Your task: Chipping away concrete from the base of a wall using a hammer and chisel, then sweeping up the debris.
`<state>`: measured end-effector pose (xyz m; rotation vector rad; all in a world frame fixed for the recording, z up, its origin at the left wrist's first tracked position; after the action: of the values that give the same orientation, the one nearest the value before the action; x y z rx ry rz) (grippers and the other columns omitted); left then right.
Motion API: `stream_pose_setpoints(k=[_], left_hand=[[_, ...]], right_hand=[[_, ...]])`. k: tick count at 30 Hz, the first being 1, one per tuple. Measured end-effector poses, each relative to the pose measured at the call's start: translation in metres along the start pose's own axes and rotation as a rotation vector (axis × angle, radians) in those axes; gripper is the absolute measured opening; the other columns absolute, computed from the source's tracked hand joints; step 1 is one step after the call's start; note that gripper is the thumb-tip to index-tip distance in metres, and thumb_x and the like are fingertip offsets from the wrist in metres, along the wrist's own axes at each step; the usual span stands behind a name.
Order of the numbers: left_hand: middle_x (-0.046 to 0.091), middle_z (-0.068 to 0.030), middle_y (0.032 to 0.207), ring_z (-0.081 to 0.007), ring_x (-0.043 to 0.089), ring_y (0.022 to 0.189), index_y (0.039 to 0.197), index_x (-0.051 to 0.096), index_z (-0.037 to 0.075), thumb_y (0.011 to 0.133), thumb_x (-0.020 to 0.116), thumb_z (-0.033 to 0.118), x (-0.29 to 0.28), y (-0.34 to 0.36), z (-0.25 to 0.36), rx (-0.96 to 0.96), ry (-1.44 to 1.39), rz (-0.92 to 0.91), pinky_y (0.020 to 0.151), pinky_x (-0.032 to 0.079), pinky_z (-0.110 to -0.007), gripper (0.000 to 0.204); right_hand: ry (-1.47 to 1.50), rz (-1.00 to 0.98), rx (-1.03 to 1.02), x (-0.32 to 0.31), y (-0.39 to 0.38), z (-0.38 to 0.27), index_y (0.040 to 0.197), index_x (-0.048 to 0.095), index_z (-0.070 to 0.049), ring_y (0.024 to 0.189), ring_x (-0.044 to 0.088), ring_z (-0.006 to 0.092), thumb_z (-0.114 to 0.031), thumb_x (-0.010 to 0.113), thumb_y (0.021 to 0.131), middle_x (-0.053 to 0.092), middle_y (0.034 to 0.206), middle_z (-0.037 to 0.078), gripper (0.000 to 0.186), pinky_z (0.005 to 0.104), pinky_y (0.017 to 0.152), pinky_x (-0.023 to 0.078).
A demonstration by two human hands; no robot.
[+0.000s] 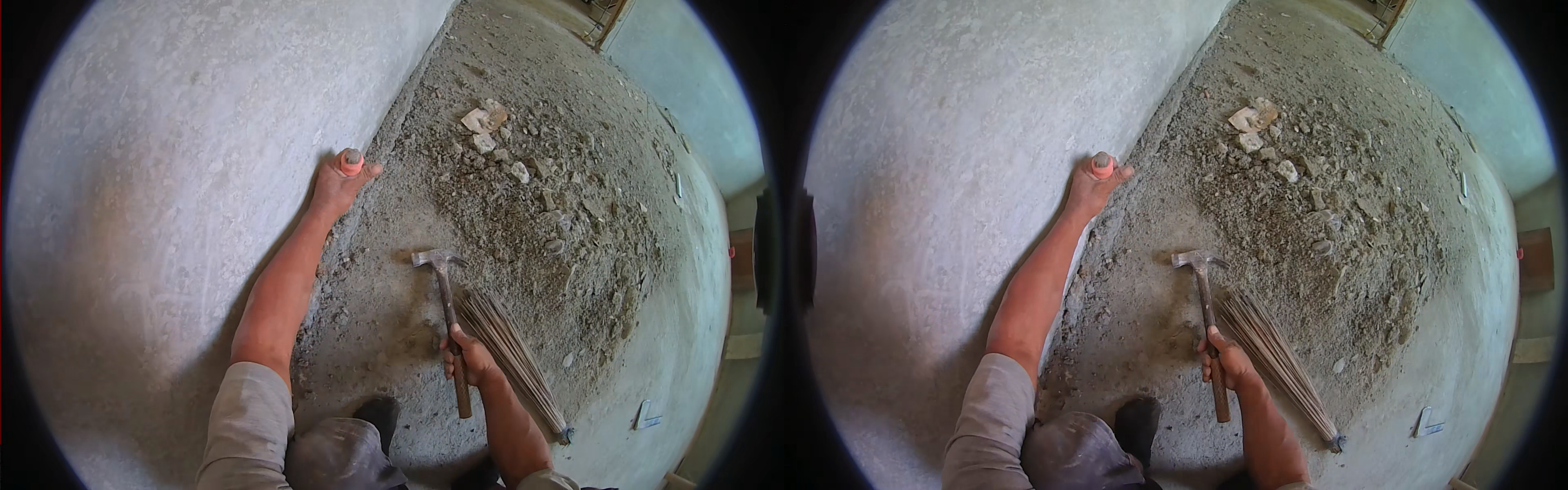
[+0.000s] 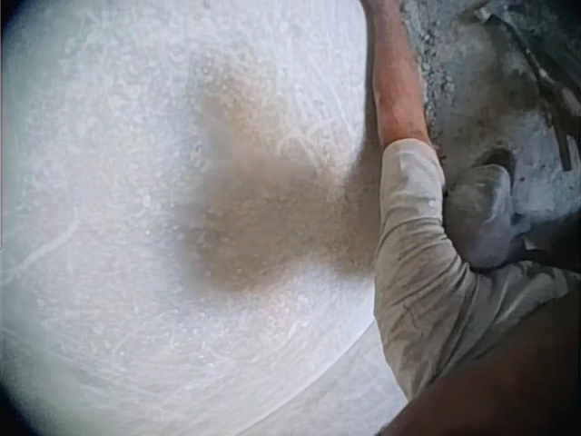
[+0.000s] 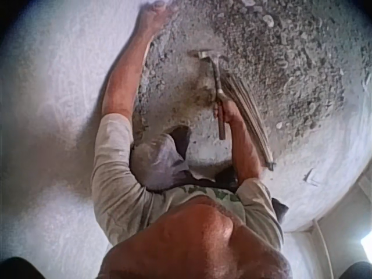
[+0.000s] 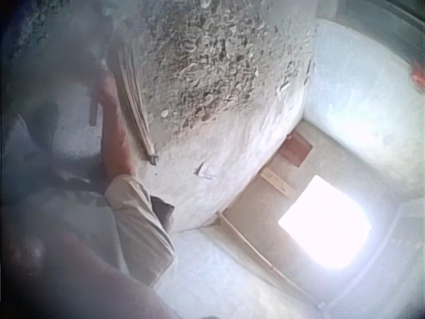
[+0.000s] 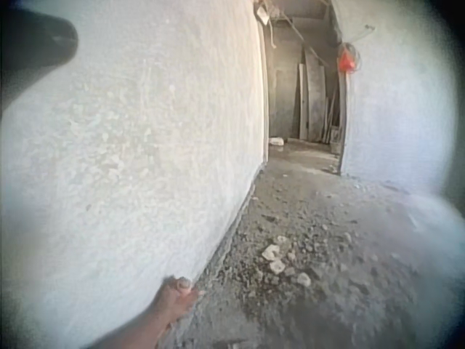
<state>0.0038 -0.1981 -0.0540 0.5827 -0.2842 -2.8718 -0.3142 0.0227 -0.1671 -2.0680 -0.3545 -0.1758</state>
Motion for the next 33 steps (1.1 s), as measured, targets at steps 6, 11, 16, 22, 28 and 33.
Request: stream_pose_setpoints(k=[6, 11, 16, 22, 28, 33], left_hand=[[0.046, 0.0018, 0.064, -0.012, 0.043, 0.064, 0.072, 0.051, 0.005, 0.079, 0.077, 0.03, -0.004, -0.016, -0.005, -0.016, 0.064, -0.015, 0.061, 0.044, -0.032, 0.037], [0.042, 0.0005, 0.064, -0.0133, 0.04, 0.063, 0.073, 0.048, 0.004, 0.081, 0.076, 0.029, 0.006, -0.014, 0.007, -0.084, 0.208, -0.074, 0.065, 0.045, -0.031, 0.038], [0.037, 0.0035, 0.065, -0.0105, 0.035, 0.063, 0.071, 0.046, 0.006, 0.079, 0.078, 0.026, -0.01, -0.019, -0.007, -0.1, -0.162, -0.066, 0.058, 0.039, -0.03, 0.039], [0.038, 0.0034, 0.067, -0.0109, 0.036, 0.065, 0.072, 0.045, 0.007, 0.081, 0.076, 0.025, 0.014, -0.004, -0.005, 0.001, -0.007, -0.084, 0.062, 0.04, -0.031, 0.038], [0.041, 0.0037, 0.069, -0.0097, 0.036, 0.067, 0.074, 0.046, 0.007, 0.081, 0.076, 0.027, 0.0, -0.02, -0.002, -0.032, 0.008, -0.072, 0.063, 0.039, -0.029, 0.037], [0.04, 0.0034, 0.069, -0.0089, 0.036, 0.067, 0.074, 0.047, 0.007, 0.08, 0.077, 0.028, 0.002, -0.011, 0.008, -0.049, -0.057, -0.096, 0.061, 0.038, -0.028, 0.037]], right_hand=[[-0.084, 0.059, -0.163, 0.038, -0.018, -0.026, 0.083, 0.051, -0.006, 0.041, 0.046, 0.014, -0.044, 0.049, 0.095, 0.047, 0.056, 0.002, 0.04, 0.029, 0.039, 0.04], [-0.202, 0.05, -0.737, 0.069, -0.095, -0.121, 0.086, 0.052, -0.004, 0.044, 0.046, 0.0095, -0.046, 0.047, 0.096, 0.049, 0.056, 0.002, 0.044, 0.0252, 0.043, 0.039], [-0.137, -0.121, -1.313, 0.125, -0.185, -0.228, 0.086, 0.052, -0.006, 0.049, 0.053, 0.01, -0.062, 0.034, 0.093, 0.052, 0.061, 0.003, 0.059, 0.0261, 0.043, 0.045], [-0.554, 0.334, -1.117, 0.111, -0.085, -0.177, 0.07, 0.049, -0.009, 0.042, 0.049, 0.0102, -0.053, 0.035, 0.097, 0.045, 0.052, -0.001, 0.054, 0.0276, 0.038, 0.042], [-0.367, 0.157, -0.616, 0.122, -0.101, -0.155, 0.075, 0.051, -0.008, 0.041, 0.048, 0.0113, -0.053, 0.032, 0.098, 0.047, 0.053, 0.0, 0.053, 0.0282, 0.038, 0.04], [0.183, 0.002, -1.599, 0.119, -0.242, -0.265, 0.089, 0.05, -0.011, 0.043, 0.043, 0.0074, -0.066, 0.036, 0.091, 0.045, 0.054, -0.003, 0.057, 0.0205, 0.036, 0.036]])
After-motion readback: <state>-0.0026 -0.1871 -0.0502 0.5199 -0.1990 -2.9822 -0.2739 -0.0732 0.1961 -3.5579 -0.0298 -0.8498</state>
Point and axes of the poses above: each hand's wrist, its own y-axis towards the middle knuckle, its own x-axis out of the palm, z = x × y, the point moved 5 cm from there along y, towards the middle knuckle
